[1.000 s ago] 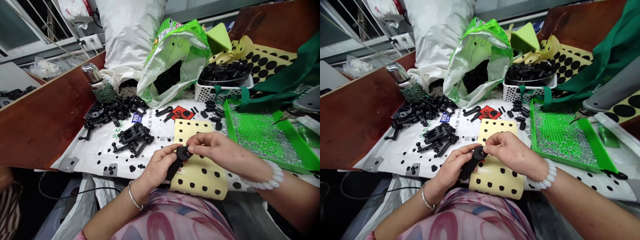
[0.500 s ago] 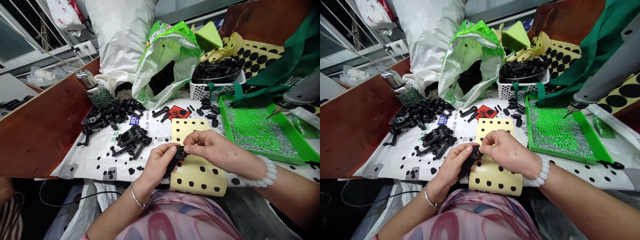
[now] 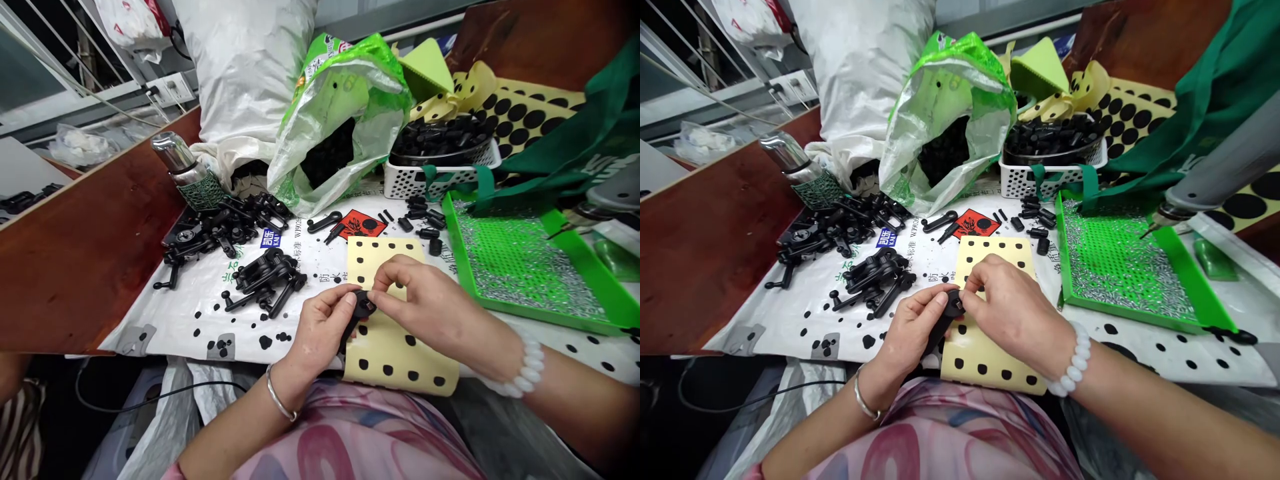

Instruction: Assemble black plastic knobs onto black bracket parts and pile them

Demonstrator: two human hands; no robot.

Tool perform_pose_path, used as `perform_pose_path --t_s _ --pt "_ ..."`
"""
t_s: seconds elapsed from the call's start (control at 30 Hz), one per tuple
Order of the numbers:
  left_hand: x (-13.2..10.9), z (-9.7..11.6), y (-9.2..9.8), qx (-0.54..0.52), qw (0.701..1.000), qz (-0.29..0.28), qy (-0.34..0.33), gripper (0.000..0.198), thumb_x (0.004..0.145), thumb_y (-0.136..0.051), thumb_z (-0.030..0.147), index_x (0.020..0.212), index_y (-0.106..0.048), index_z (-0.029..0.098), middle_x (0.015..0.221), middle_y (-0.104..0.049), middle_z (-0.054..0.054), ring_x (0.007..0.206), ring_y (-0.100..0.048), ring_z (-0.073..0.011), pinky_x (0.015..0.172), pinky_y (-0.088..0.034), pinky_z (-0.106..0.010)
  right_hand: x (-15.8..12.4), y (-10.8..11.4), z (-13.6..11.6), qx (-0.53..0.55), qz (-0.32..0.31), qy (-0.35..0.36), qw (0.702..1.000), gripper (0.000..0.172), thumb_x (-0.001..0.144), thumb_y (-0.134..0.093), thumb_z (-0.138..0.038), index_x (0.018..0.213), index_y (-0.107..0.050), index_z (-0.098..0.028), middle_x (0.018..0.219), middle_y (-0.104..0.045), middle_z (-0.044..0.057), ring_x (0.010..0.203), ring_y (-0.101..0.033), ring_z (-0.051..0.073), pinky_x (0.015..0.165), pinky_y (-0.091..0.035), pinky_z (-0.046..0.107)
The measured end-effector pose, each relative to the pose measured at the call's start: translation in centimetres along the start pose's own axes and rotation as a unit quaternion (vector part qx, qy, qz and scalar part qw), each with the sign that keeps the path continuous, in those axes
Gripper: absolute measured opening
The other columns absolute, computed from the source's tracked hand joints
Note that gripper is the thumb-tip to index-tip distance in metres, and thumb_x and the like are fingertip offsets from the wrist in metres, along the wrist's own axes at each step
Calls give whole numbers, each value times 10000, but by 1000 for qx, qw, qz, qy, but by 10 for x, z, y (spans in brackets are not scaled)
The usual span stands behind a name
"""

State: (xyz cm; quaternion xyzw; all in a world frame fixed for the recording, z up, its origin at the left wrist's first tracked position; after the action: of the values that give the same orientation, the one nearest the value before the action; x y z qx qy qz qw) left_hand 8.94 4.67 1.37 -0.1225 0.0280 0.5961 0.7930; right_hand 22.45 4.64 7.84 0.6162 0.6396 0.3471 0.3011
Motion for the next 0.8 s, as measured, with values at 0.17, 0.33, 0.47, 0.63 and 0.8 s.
perform_pose_path --t_s 0.17,0.33,0.47,0.63,0.8 --pt "0 -2 4 -31 999 7 -3 420 782 -627 461 1007 -653 108 756 -658 -50 581 -574 -104 480 -468 -175 2 5 0 4 88 9 996 334 681 -671 -388 899 -542 -171 911 -577 104 746 -566 240 587 -423 326" --pt "-4 5 2 -28 999 -25 -23 352 826 -592 425 1009 -642 128 734 -639 -23 517 -544 -69 481 -444 -161 10 -23 4 328 -134 -14 935 381 749 -595 -561 772 -534 -185 689 -549 8 553 -522 135 491 -432 257" --pt "-4 4 6 -64 998 -28 -10 361 845 -563 441 1035 -603 137 724 -639 -24 537 -564 -80 508 -446 -168 4 -27 8 400 -164 -12 902 328 809 -587 -488 892 -590 -172 687 -594 9 594 -571 136 609 -489 270" --pt "-4 2 4 -105 994 -14 12 467 753 -628 534 985 -569 134 744 -615 -21 489 -522 -62 477 -435 -175 -8 -36 9 393 -128 12 911 338 789 -660 -406 1045 -574 -202 930 -649 66 837 -635 211 732 -531 316" --pt "-13 10 10 -54 998 -29 -4 504 725 -634 570 938 -572 117 608 -521 16 462 -456 -56 420 -367 -156 -4 -40 5 375 -121 10 919 296 792 -627 -473 917 -641 -206 770 -663 60 729 -638 218 664 -538 310"
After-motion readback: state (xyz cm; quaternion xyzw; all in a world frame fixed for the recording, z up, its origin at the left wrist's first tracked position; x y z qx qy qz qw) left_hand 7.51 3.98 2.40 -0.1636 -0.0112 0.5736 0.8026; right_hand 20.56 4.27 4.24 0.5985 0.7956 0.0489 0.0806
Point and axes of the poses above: each hand's wrist, its own x-axis towards the middle knuckle, its own y-axis out of the back of the hand, z = x × y, the point moved 6 cm from there along x, towards the middle knuckle
